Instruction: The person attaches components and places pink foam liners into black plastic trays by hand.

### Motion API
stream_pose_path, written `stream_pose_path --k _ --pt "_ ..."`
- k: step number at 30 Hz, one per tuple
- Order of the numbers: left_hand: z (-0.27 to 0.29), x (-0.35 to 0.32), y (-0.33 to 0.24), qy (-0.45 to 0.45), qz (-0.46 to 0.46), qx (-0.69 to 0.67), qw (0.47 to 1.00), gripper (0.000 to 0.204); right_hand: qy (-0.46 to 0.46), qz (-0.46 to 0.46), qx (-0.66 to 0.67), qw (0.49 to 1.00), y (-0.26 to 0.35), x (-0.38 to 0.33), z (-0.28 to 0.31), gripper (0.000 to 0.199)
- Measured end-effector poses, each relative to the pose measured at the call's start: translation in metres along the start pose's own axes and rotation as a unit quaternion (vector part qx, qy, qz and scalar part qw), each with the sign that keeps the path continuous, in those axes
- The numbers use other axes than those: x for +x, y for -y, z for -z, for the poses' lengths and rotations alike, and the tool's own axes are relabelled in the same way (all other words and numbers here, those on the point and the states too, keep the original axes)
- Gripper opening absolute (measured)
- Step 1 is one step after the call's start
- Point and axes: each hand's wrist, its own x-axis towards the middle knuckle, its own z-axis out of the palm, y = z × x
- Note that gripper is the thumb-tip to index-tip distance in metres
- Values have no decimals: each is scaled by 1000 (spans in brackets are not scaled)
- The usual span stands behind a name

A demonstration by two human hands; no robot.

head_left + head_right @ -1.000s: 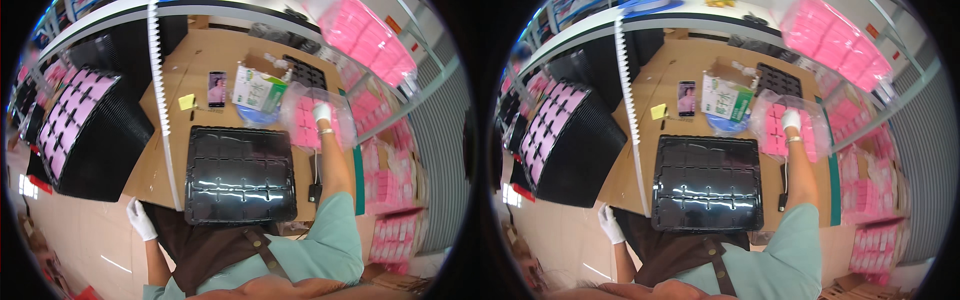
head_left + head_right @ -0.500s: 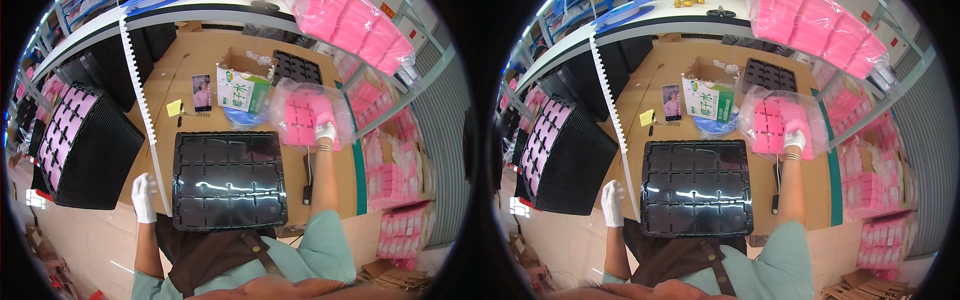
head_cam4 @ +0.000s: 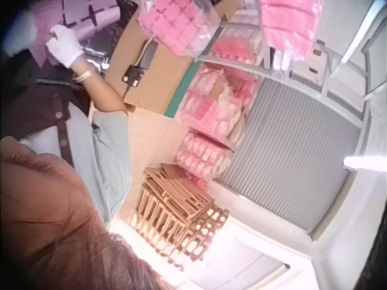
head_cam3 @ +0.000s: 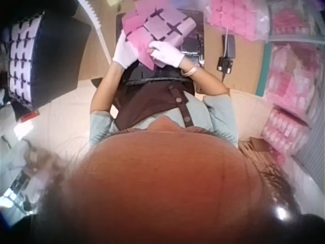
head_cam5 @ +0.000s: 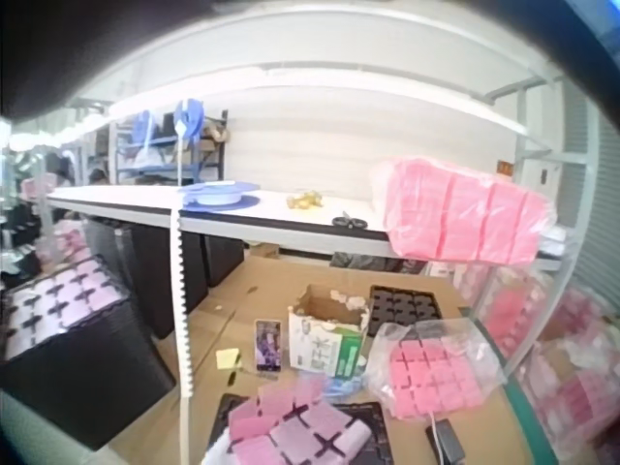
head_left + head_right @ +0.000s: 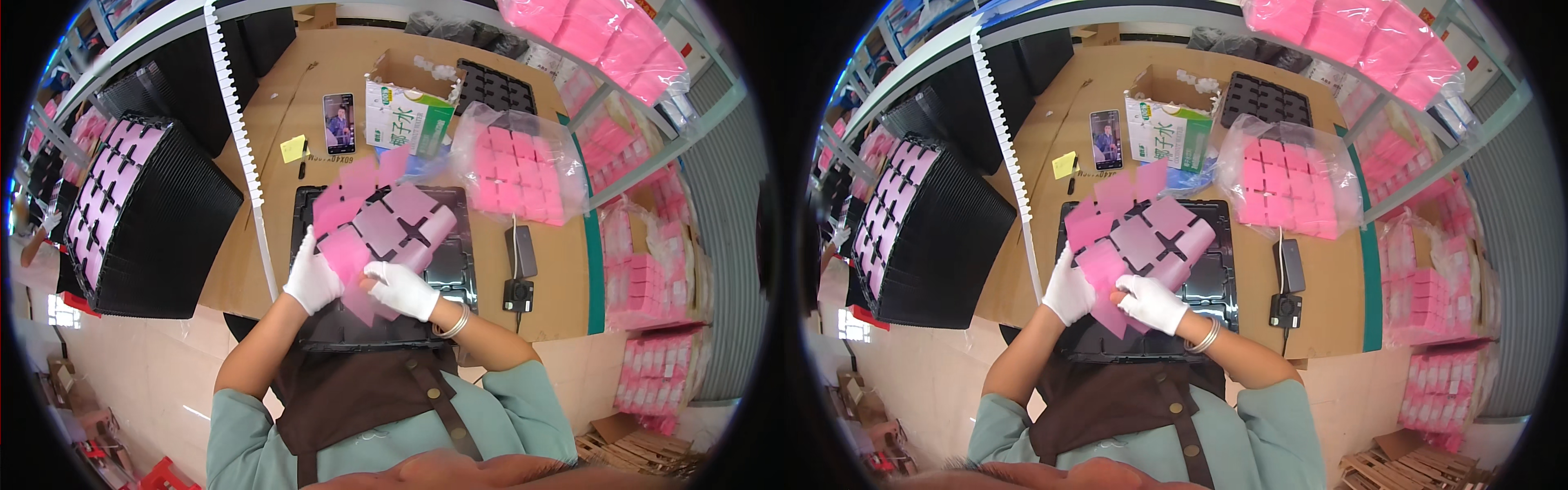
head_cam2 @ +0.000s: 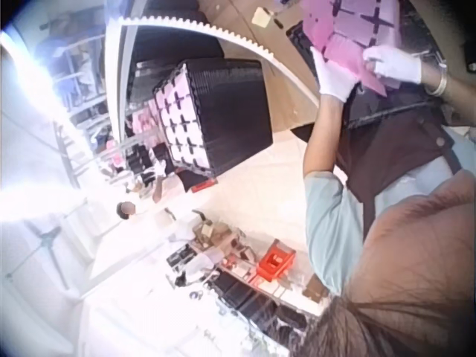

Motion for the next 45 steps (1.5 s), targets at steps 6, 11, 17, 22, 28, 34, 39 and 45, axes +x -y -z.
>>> stream_pose_path --k 6,11,17,22,28,34,39,45 --pt "10 -48 -18 -62 -21 35 997 89 -385 59 -271 880 -29 15 89 28" --pt "-15 -60 -11 -163 -97 99 977 85 -188 64 -311 929 -76 40 124 23" --pt "-15 -37 -15 -178 -75 87 977 78 -225 -59 -74 970 -76 39 116 24" --pt "-3 -28 -21 -108 -28 79 991 73 -247 -62 -310 916 -60 32 103 29" --pt "13 -14 -28 -70 -3 46 996 91 -262 47 84 960 -76 -7 121 13" --pt "19 -43 -19 -61 -18 150 987 90 -296 -77 87 948 -83 -94 80 31" --pt "40 -69 32 -247 -210 592 737 79 -315 -94 75 941 -83 -110 56 48" --pt "40 -67 22 -356 -255 624 647 76 -289 -145 -13 946 -82 -99 53 55"
